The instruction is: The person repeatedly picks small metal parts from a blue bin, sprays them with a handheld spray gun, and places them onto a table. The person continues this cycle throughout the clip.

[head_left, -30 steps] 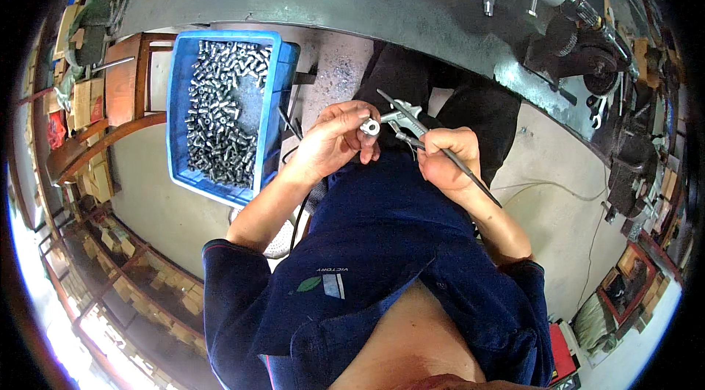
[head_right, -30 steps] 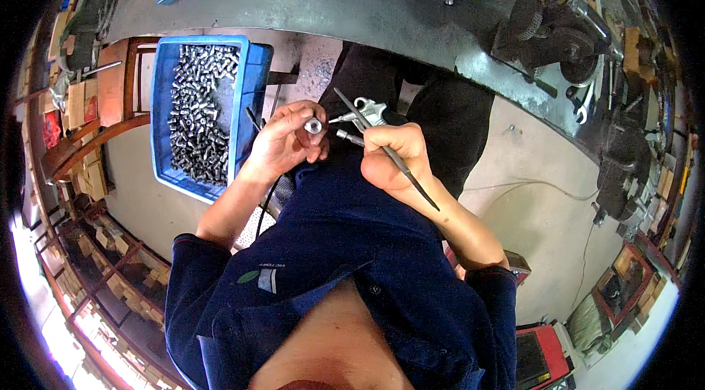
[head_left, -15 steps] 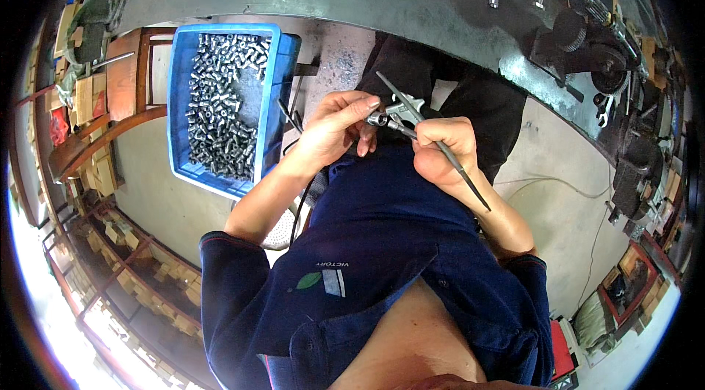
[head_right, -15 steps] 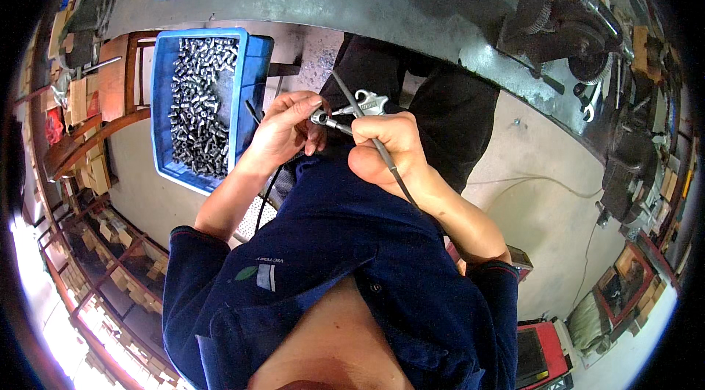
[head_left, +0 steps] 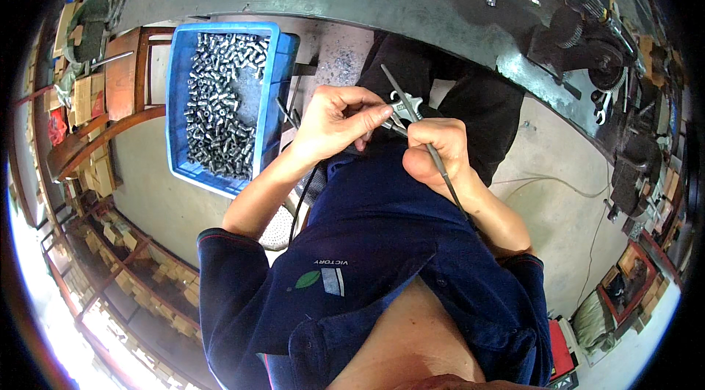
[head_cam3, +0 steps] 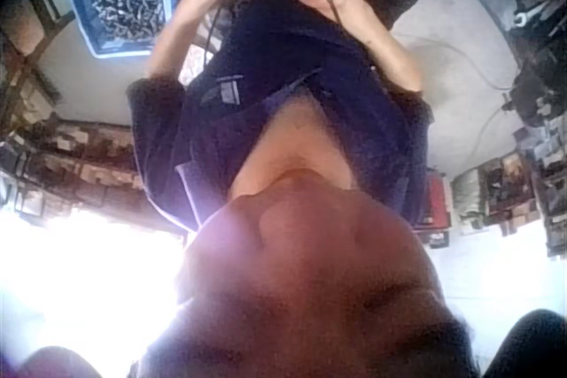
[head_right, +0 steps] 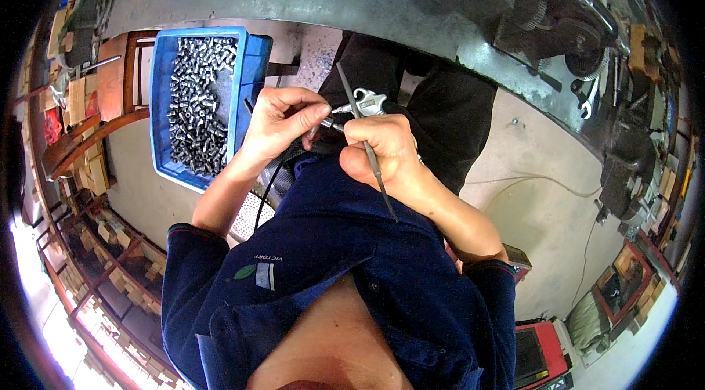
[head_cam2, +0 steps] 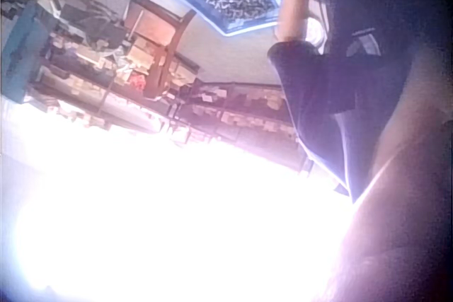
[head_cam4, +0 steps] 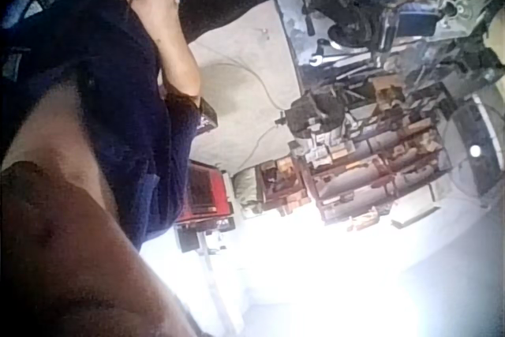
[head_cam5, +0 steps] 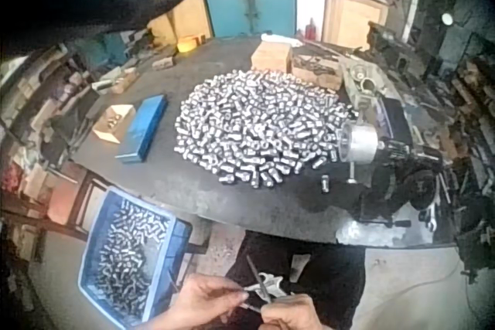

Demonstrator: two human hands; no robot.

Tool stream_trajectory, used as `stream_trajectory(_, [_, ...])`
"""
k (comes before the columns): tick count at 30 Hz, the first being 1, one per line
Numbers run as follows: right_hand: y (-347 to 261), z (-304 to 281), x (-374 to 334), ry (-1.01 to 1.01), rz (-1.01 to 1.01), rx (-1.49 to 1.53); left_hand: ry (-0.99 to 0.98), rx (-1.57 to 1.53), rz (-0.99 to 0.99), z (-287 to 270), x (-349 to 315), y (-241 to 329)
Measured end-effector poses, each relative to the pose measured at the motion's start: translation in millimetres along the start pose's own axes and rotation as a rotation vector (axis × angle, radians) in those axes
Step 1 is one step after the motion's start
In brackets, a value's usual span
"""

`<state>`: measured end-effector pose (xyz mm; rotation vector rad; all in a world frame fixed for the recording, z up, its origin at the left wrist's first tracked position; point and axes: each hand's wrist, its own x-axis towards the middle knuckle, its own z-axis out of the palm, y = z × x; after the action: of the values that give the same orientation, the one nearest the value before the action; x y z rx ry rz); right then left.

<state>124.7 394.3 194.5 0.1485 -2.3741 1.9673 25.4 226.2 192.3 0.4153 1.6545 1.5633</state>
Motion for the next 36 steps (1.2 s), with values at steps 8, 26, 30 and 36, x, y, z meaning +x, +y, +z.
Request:
stream_trajectory(8, [17, 5, -8, 0.095, 0.078, 0.184, -0.036, -0.155, 0.115, 6, 3, -7])
stream_trajectory(26, [-23, -8, -15, -0.037, -0.112, 0.368, 0.297, 0.876, 0.43, -33, 19, -18])
stream_trajectory(30, [-24, -9, -11, -0.093, -0.097, 0.305, 0.306, 0.854, 0.443, -34, 19, -19])
stream_trajectory(36, [-24, -7, -9, -0.091, -0.048, 0.343, 0.3, 0.922, 0.475, -37, 16, -23])
